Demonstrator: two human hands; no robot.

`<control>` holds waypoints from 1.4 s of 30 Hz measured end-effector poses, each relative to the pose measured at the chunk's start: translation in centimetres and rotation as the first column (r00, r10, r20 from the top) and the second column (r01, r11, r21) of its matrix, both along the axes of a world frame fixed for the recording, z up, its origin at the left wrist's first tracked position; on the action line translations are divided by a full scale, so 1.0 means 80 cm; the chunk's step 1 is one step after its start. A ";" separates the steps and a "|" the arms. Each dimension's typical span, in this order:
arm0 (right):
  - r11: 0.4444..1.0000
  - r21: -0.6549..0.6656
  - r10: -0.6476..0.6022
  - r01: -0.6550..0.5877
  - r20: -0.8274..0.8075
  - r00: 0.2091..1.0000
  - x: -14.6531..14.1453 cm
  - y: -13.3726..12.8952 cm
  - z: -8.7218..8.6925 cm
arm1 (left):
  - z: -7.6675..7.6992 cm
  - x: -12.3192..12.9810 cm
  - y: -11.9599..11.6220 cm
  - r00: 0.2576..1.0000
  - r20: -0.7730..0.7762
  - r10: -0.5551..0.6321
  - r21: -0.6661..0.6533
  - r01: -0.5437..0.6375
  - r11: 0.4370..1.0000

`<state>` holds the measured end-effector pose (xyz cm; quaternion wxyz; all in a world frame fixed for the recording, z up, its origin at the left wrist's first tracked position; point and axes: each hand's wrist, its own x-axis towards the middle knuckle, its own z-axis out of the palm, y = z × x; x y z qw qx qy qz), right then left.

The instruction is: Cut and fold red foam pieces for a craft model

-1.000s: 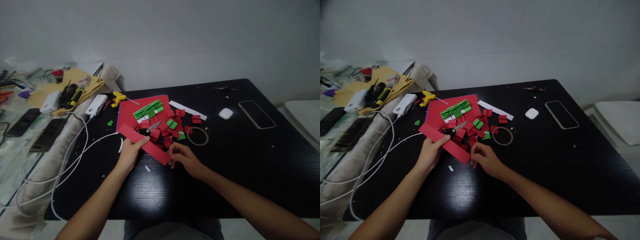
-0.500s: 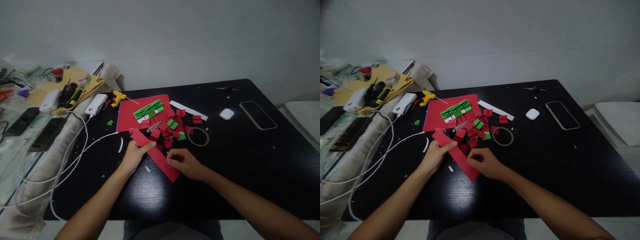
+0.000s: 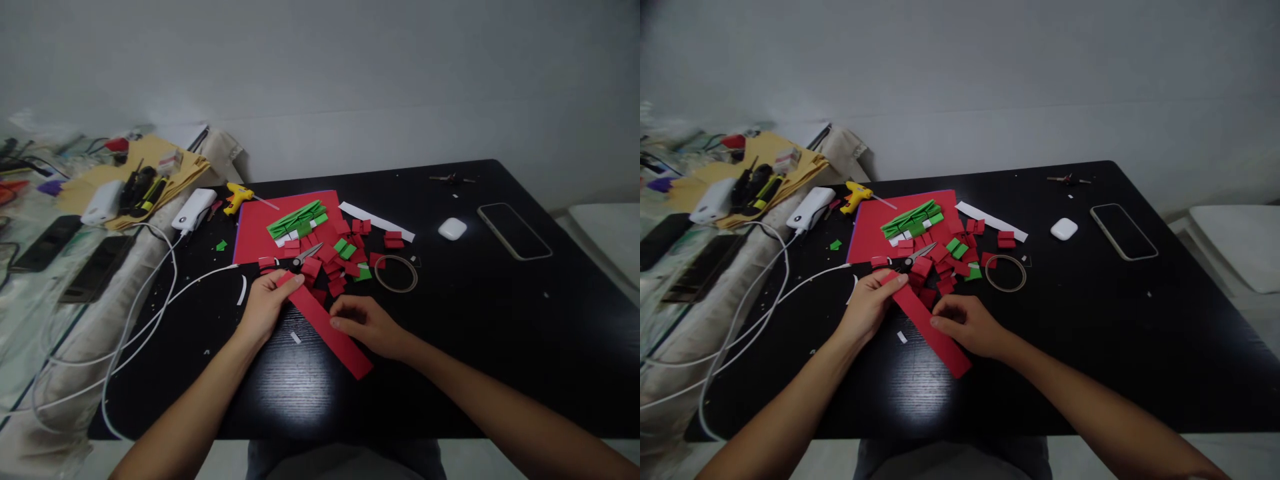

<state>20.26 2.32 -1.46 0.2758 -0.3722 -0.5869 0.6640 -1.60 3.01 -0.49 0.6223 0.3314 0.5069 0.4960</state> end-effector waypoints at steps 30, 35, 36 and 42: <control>0.657 -0.723 -0.094 -0.215 -0.362 0.928 0.001 0.007 -0.007 | -0.008 0.021 -0.016 0.980 -0.050 -0.194 0.035 0.196 0.980; 0.709 -0.673 -0.045 -0.212 -0.342 0.939 0.000 0.003 -0.009 | -0.010 0.018 -0.014 0.978 -0.130 -0.161 0.030 0.167 0.986; 0.717 -0.661 -0.035 -0.222 -0.353 0.935 -0.001 0.003 -0.010 | -0.009 0.017 -0.013 0.978 -0.139 -0.158 0.036 0.164 0.986; 0.859 -0.479 0.033 -0.182 -0.303 0.952 -0.002 0.001 -0.013 | -0.012 0.011 -0.009 0.971 -0.192 -0.143 0.081 0.161 0.984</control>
